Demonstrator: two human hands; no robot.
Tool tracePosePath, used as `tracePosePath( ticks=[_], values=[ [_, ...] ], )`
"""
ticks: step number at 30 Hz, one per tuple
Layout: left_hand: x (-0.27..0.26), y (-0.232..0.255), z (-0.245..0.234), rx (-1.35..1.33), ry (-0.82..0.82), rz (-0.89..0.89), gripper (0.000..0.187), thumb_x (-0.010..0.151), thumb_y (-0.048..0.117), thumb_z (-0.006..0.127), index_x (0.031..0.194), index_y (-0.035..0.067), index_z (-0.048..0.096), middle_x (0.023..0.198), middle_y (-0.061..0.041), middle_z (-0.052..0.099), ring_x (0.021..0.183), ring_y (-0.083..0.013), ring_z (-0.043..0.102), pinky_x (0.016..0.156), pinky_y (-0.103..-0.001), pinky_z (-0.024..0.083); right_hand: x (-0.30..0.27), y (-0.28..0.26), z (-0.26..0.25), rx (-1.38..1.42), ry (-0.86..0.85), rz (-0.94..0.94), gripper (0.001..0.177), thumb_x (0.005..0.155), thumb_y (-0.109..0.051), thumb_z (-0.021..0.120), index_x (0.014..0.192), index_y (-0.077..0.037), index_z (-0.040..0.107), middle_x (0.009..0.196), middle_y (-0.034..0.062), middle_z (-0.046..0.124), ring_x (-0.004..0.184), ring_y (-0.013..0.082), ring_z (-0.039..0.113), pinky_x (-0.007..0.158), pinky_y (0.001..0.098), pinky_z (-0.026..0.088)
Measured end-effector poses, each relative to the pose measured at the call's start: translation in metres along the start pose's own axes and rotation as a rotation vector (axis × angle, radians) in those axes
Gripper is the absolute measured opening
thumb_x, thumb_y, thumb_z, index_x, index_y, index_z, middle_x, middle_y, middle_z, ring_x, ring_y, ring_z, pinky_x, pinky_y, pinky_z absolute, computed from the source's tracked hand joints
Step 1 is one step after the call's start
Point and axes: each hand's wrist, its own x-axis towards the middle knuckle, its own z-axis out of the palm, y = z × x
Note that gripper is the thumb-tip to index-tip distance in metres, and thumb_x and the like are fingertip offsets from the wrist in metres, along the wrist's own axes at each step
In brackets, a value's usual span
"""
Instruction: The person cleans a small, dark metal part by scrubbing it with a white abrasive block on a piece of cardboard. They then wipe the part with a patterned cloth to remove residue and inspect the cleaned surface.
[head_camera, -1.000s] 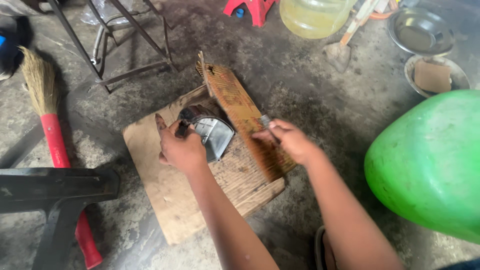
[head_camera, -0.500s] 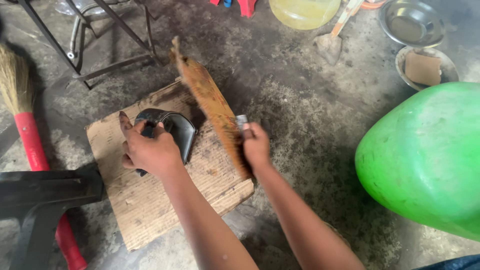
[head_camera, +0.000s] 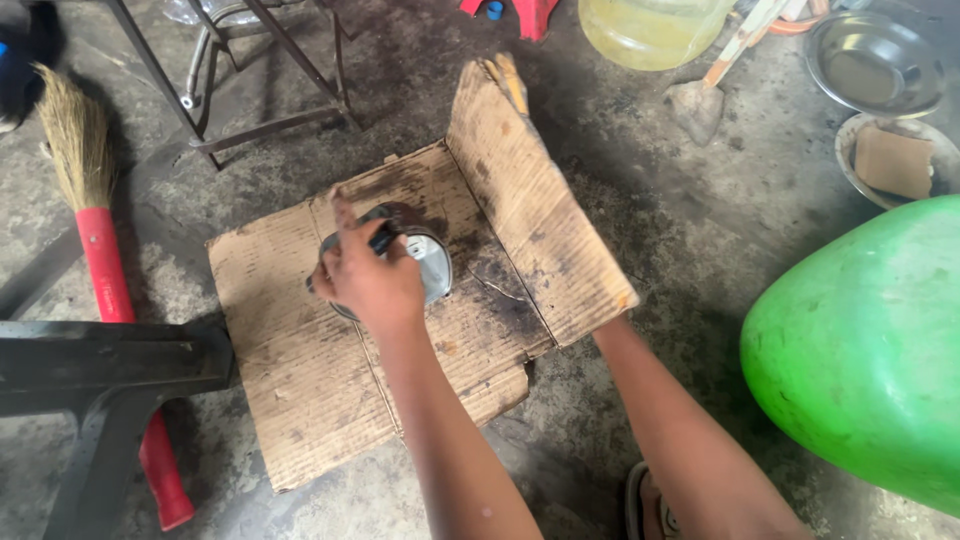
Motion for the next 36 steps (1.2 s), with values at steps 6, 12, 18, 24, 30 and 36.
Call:
tracePosePath(
  ticks=[6,12,18,24,30,36],
  values=[
    [-0.013,0.009,0.0,-0.023,-0.105,0.143,0.084,0.078,0.002,0.079,0.153,0.023,0.049,0.104,0.005,0.077,0.111,-0.0245,0.058,0.118,-0.057,0.014,-0.052,-0.022,0.056,-1.167,0.227,-0.106,0.038,0.1,-0.024,0.048,0.134,-0.008,0.051,0.114,0.01,0.075,0.09,0.0209,0.077,0.081,0.0357,0.058],
    [-0.01,0.007,-0.007,-0.013,-0.093,0.178,0.081,0.077,-0.001,0.075,0.15,0.022,0.05,0.104,0.006,0.077,0.112,-0.0206,0.059,0.121,-0.057,0.011,-0.029,-0.036,0.009,-1.008,0.355,-0.307,0.034,0.093,-0.013,0.054,0.127,-0.013,0.051,0.108,0.0071,0.073,0.082,0.0168,0.073,0.069,0.0311,0.053],
    [-0.018,0.004,-0.013,-0.073,-0.125,0.21,0.084,0.08,-0.005,0.072,0.156,0.02,0.046,0.112,0.002,0.073,0.108,-0.0226,0.055,0.121,-0.049,0.017,-0.007,-0.105,-0.066,-0.591,0.684,-0.52,0.037,0.087,-0.002,0.06,0.119,-0.018,0.05,0.101,0.0043,0.071,0.074,0.0127,0.07,0.056,0.0265,0.048],
    [-0.022,0.01,-0.001,-0.189,-0.081,0.173,0.086,0.081,-0.005,0.076,0.156,0.021,0.045,0.109,-0.001,0.067,0.109,-0.0235,0.047,0.117,-0.043,0.021,-0.012,-0.157,-0.053,-0.132,0.629,-0.533,0.047,0.081,0.009,0.066,0.112,-0.023,0.05,0.095,0.0014,0.069,0.066,0.0086,0.066,0.044,0.0219,0.042],
    [-0.031,0.016,0.021,-0.379,0.059,0.207,0.088,0.081,-0.006,0.074,0.159,0.017,0.04,0.118,0.001,0.066,0.112,-0.0234,0.047,0.11,-0.04,0.021,0.006,-0.088,0.03,-0.418,0.319,0.117,0.03,0.089,-0.004,0.077,0.111,-0.008,0.057,0.081,0.005,0.061,0.06,0.0113,0.053,0.048,0.0227,0.045],
    [-0.038,-0.011,0.014,-0.317,0.05,0.15,0.089,0.084,-0.003,0.077,0.16,0.016,0.036,0.118,0.003,0.067,0.119,-0.0234,0.048,0.114,-0.045,0.017,-0.007,-0.06,0.051,-0.35,0.111,0.149,0.014,0.101,-0.026,0.054,0.104,-0.013,0.056,0.077,0.0017,0.059,0.06,0.012,0.049,0.051,0.0305,0.041]
  ],
)
